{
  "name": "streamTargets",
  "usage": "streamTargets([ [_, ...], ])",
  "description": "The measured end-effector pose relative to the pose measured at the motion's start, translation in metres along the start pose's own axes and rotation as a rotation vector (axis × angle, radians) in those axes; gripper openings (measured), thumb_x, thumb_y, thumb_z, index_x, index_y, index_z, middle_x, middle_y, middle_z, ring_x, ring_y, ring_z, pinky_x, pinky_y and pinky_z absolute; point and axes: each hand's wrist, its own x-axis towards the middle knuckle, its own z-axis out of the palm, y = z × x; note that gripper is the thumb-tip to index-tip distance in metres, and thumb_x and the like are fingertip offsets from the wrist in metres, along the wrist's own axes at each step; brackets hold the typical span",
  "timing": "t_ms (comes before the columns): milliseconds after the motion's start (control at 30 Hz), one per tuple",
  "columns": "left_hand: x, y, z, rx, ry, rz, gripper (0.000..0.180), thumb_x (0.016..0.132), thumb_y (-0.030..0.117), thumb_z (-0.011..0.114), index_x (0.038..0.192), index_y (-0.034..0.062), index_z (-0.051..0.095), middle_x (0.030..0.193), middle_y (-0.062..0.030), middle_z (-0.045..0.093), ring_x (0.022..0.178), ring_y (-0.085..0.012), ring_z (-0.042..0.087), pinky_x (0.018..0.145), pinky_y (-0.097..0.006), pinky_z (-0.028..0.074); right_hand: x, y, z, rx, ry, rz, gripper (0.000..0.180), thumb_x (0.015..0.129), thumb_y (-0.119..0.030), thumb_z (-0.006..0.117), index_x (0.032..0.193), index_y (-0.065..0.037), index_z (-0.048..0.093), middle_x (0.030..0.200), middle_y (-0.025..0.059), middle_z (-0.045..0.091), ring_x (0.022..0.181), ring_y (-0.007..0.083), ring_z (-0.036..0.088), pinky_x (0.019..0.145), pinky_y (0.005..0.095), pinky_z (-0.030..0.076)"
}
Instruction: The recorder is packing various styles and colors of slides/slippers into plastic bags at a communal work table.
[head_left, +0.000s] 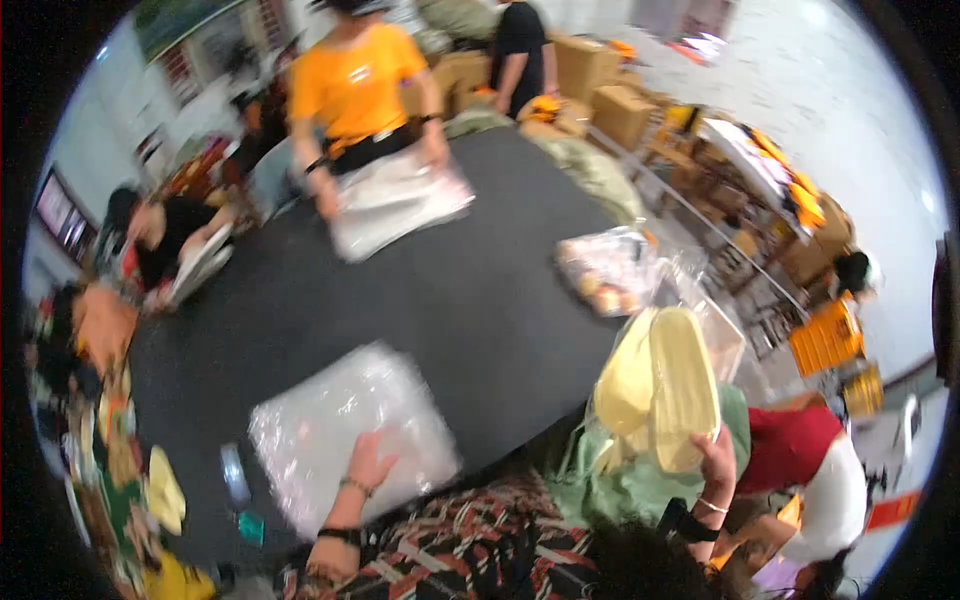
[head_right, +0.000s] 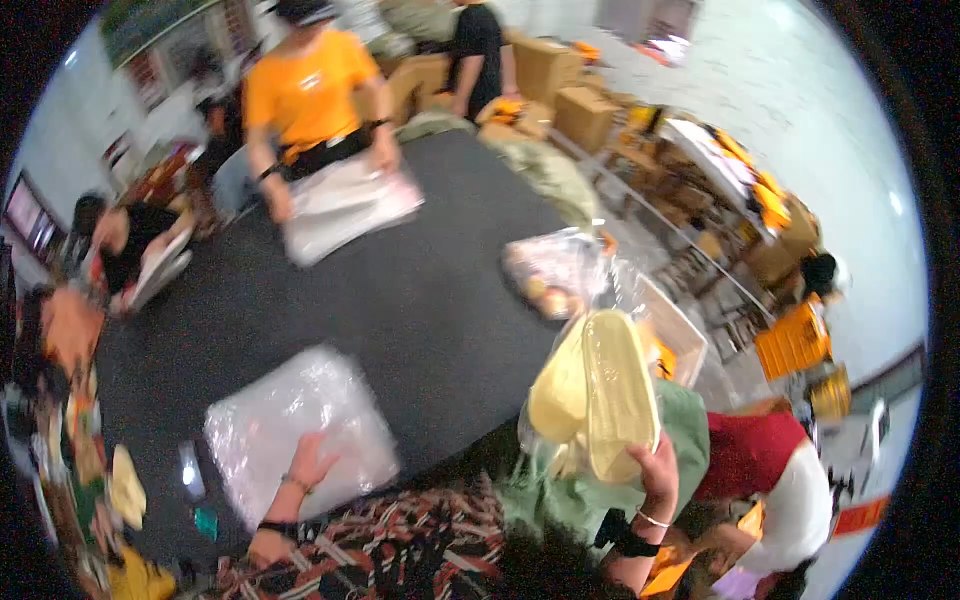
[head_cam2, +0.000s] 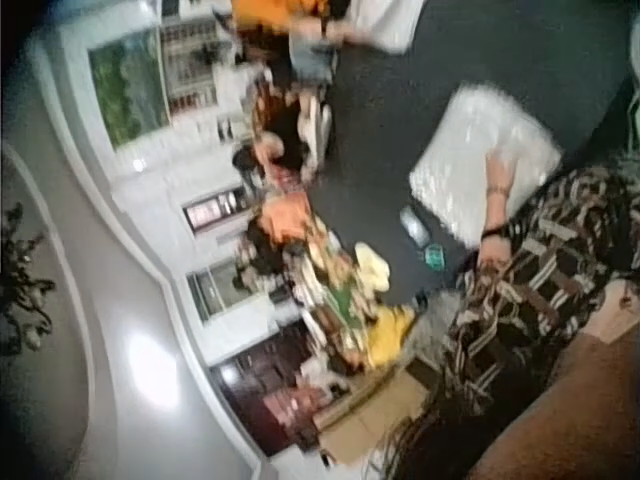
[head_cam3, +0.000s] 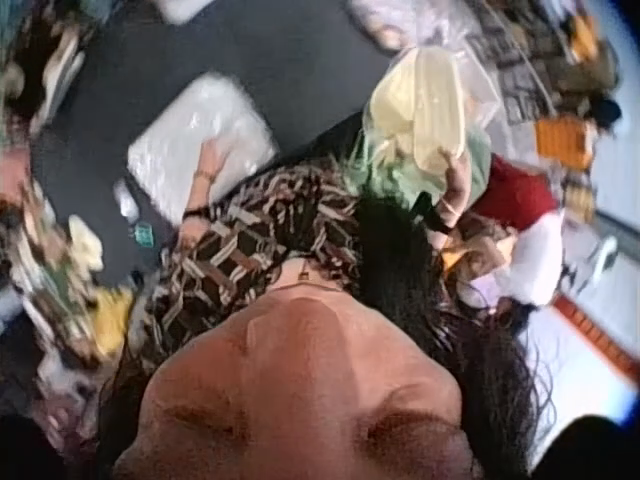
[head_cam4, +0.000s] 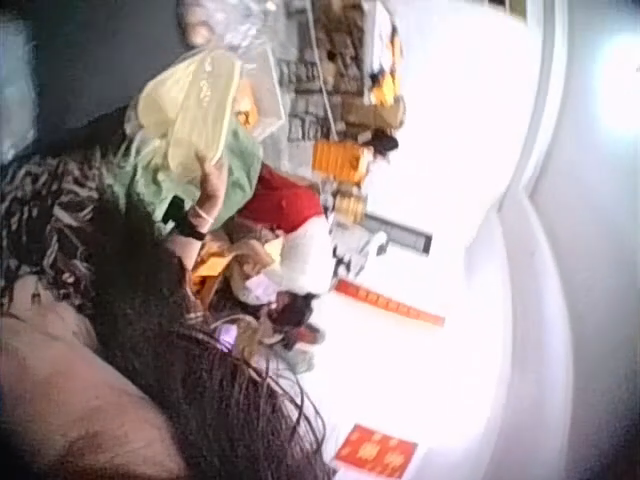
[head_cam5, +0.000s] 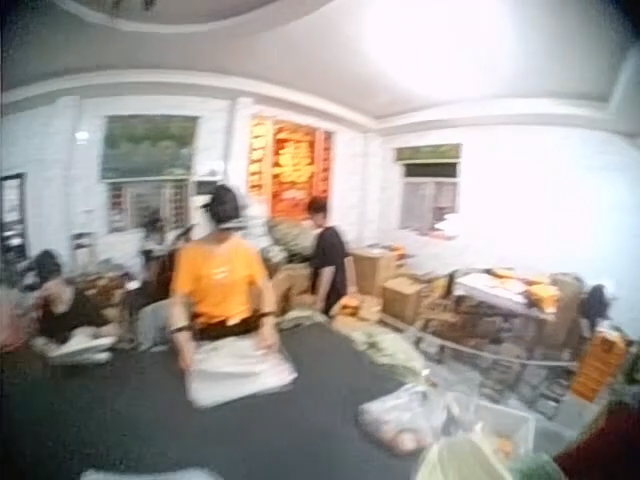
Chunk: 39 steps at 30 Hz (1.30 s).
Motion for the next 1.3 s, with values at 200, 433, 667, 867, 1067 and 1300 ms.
streamTargets([
  [200, -0.053, -0.017, -0.051, -0.231, 0.23, -0.161, 0.045, 0.084, 0.025, 0.068, 0.121, 0.0029, 0.056, 0.12, -0.0176, 0.059, 0.115, -0.0324, 0.054, 0.097, -0.04, 0.043, 0.021, -0.059, 0.205, -0.053, -0.234, -0.197, 0.058, 0.073, -0.006, 0.066, 0.126, 0.006, 0.048, 0.112, 0.0086, 0.062, 0.097, 0.0148, 0.059, 0.084, 0.0273, 0.048],
  [433, -0.133, -0.091, -0.099, -0.997, 0.45, -0.561, 0.044, 0.091, 0.038, 0.061, 0.119, 0.0041, 0.056, 0.105, -0.0076, 0.064, 0.09, -0.02, 0.065, 0.077, -0.03, 0.051, 0.001, -0.036, 0.401, -0.55, -0.568, -0.962, 0.057, 0.072, 0.001, 0.068, 0.126, 0.001, 0.05, 0.116, 0.0156, 0.061, 0.099, 0.0265, 0.062, 0.083, 0.0312, 0.05],
  [667, -0.212, -0.18, -0.089, -1.701, 0.905, -0.757, 0.048, 0.096, 0.047, 0.05, 0.119, 0.0051, 0.054, 0.102, -0.0107, 0.063, 0.089, -0.0233, 0.061, 0.074, -0.033, 0.05, -0.035, 0.149, 0.432, -1.191, -1.024, -0.865, 0.058, 0.068, -0.014, 0.073, 0.123, -0.01, 0.054, 0.15, 0.0198, 0.024, 0.141, 0.0446, 0.013, 0.106, 0.0591, 0.026],
  [867, -0.223, -0.179, -0.091, -1.111, 0.983, -0.961, 0.05, 0.093, 0.045, 0.056, 0.122, 0.0049, 0.054, 0.092, -0.0053, 0.062, 0.085, -0.0181, 0.058, 0.073, -0.027, 0.045, -0.034, 0.177, 0.424, -1.035, -0.922, -0.789, 0.038, 0.071, -0.004, 0.063, 0.109, -0.006, 0.06, 0.139, 0.0193, 0.041, 0.133, 0.0413, 0.032, 0.102, 0.0543, 0.033],
  [1067, -0.238, -0.211, -0.082, -0.194, 0.852, -1.051, 0.067, 0.085, 0.049, 0.065, 0.124, -0.0031, 0.05, 0.086, -0.0102, 0.061, 0.081, -0.0225, 0.058, 0.074, -0.037, 0.046, -0.01, 0.141, 0.475, -0.863, -0.811, -0.372, 0.029, 0.084, -0.014, 0.064, 0.108, 0.0, 0.055, 0.11, 0.023, 0.059, 0.098, 0.0387, 0.059, 0.084, 0.0439, 0.048],
  [1300, -0.195, -0.164, -0.097, -0.839, 0.617, -1.28, 0.055, 0.084, 0.049, 0.068, 0.112, 0.0026, 0.056, 0.077, -0.008, 0.061, 0.064, -0.0183, 0.059, 0.057, -0.033, 0.048, 0.029, 0.186, 0.48, -1.066, -0.86, -0.187, 0.045, 0.085, -0.03, 0.066, 0.115, 0.0, 0.051, 0.084, 0.0169, 0.067, 0.076, 0.0315, 0.067, 0.069, 0.04, 0.052],
])
